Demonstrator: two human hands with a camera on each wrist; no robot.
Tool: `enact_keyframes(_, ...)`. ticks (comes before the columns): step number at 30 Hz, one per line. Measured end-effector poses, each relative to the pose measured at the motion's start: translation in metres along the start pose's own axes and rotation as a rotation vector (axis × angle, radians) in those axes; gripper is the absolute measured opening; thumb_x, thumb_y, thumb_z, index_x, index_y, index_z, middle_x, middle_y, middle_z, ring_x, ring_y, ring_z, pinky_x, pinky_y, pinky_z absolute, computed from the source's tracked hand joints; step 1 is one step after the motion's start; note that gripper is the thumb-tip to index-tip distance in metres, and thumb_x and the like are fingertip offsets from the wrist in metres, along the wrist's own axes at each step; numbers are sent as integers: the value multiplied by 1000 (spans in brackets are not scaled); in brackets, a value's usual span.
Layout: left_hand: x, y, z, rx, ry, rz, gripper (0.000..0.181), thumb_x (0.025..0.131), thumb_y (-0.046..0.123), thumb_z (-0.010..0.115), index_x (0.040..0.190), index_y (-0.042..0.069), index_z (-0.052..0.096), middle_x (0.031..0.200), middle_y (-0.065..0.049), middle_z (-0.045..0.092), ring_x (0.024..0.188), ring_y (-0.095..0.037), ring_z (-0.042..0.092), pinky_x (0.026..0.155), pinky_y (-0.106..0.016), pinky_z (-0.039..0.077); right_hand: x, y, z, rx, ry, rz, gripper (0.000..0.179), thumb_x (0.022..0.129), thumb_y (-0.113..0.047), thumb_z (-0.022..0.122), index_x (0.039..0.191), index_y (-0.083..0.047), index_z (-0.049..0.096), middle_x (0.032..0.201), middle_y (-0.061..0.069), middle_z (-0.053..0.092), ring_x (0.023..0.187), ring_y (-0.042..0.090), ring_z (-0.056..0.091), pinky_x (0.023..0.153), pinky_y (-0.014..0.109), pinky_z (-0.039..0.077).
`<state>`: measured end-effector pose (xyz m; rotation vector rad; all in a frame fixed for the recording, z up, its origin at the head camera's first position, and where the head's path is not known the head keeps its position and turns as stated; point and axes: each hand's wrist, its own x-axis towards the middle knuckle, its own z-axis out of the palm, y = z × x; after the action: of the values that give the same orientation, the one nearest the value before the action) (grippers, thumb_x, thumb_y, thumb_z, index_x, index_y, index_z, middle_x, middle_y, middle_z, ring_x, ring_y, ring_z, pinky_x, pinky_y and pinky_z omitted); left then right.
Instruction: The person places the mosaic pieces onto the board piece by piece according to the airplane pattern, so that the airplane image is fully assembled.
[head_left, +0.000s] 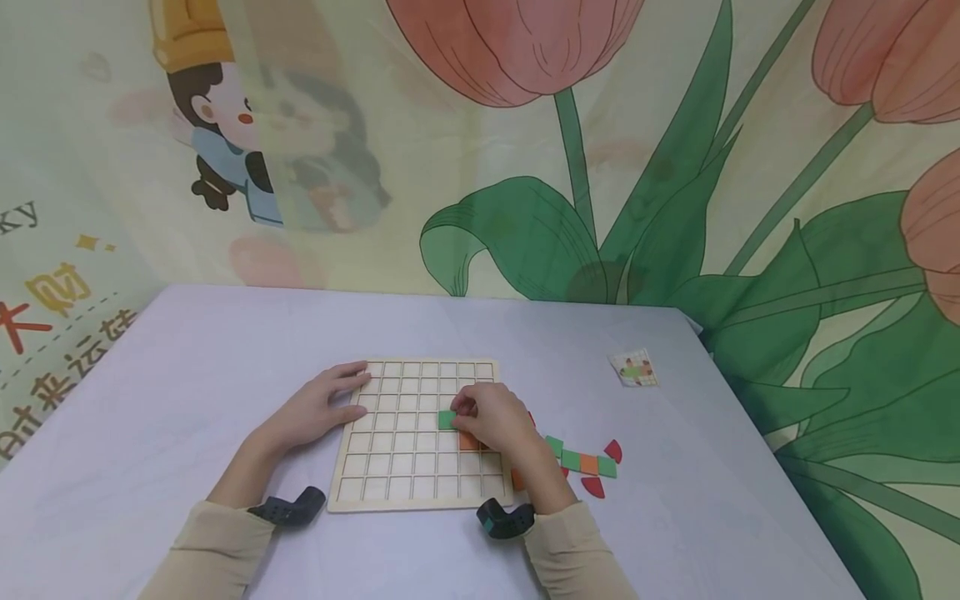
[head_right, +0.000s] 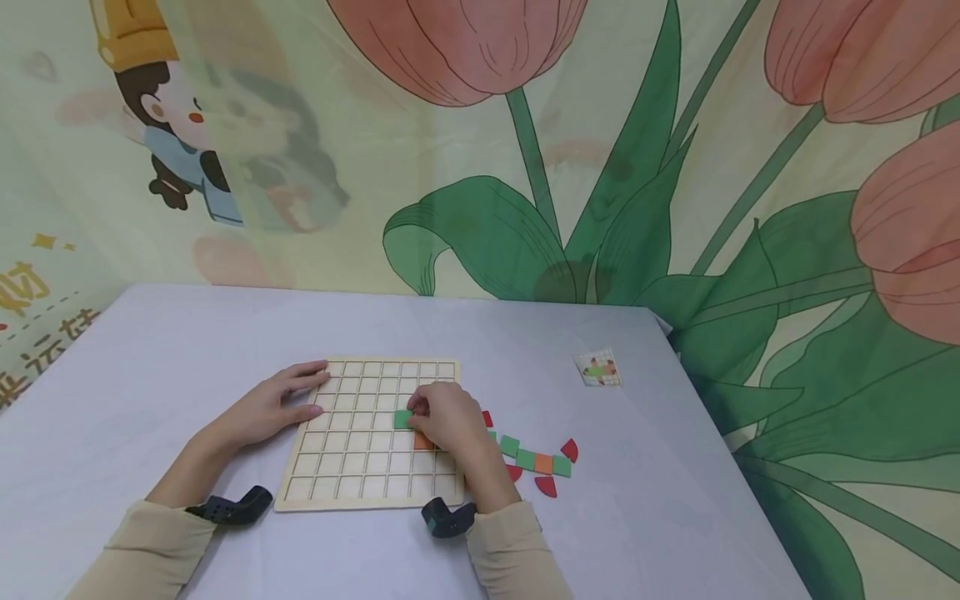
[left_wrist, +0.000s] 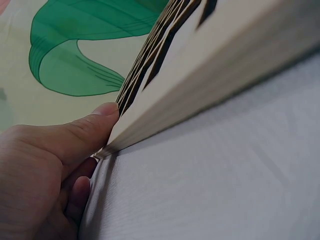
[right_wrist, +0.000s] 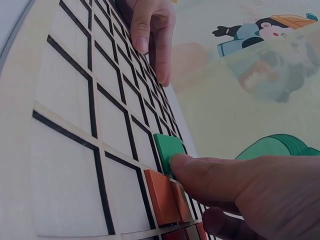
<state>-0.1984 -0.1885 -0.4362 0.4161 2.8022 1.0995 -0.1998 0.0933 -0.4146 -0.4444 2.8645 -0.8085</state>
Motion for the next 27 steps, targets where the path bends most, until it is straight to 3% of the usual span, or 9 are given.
enact_keyframes(27,1,-2,0,-2,-3,16,62,87,32,66,139,3,47,154,-13,29,142,-43,19,112,-63,17,-1,-1,-2,-66,-13,-8,16,79,-26,77,93,-19,73,72,-12,59,67,6,53,59,21,43)
